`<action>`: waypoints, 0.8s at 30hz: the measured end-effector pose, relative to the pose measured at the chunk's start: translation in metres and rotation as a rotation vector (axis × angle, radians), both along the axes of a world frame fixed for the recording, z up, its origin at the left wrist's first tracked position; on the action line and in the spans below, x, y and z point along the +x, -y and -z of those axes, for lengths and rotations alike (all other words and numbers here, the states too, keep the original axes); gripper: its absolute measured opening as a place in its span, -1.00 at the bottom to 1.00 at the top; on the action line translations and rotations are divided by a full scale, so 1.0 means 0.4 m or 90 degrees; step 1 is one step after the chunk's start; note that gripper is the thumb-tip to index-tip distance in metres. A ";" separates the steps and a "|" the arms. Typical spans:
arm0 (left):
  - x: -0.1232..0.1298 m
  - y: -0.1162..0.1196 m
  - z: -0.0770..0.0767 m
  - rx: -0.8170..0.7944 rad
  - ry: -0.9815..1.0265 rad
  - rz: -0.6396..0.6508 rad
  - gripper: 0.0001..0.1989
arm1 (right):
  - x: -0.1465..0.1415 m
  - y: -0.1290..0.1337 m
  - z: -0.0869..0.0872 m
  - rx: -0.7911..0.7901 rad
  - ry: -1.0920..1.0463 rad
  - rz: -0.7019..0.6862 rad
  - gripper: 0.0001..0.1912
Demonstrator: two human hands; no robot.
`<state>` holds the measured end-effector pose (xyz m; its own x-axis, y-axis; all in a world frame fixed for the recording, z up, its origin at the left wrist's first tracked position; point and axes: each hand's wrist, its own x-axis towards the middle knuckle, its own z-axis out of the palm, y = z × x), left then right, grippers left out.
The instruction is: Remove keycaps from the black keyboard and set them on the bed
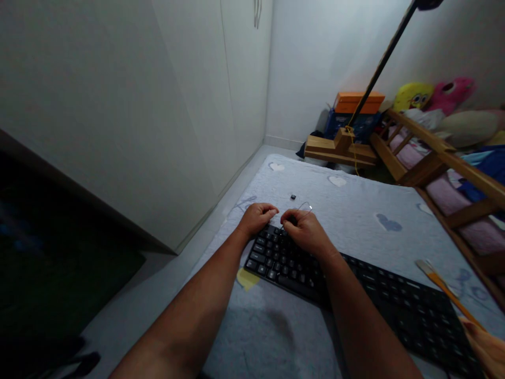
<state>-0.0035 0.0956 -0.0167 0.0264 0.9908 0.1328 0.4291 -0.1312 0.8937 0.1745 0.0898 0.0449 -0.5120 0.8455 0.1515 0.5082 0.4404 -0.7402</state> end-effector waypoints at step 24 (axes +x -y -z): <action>0.002 -0.001 0.000 0.006 -0.005 -0.008 -0.68 | 0.028 -0.010 0.004 -0.062 0.044 -0.068 -0.99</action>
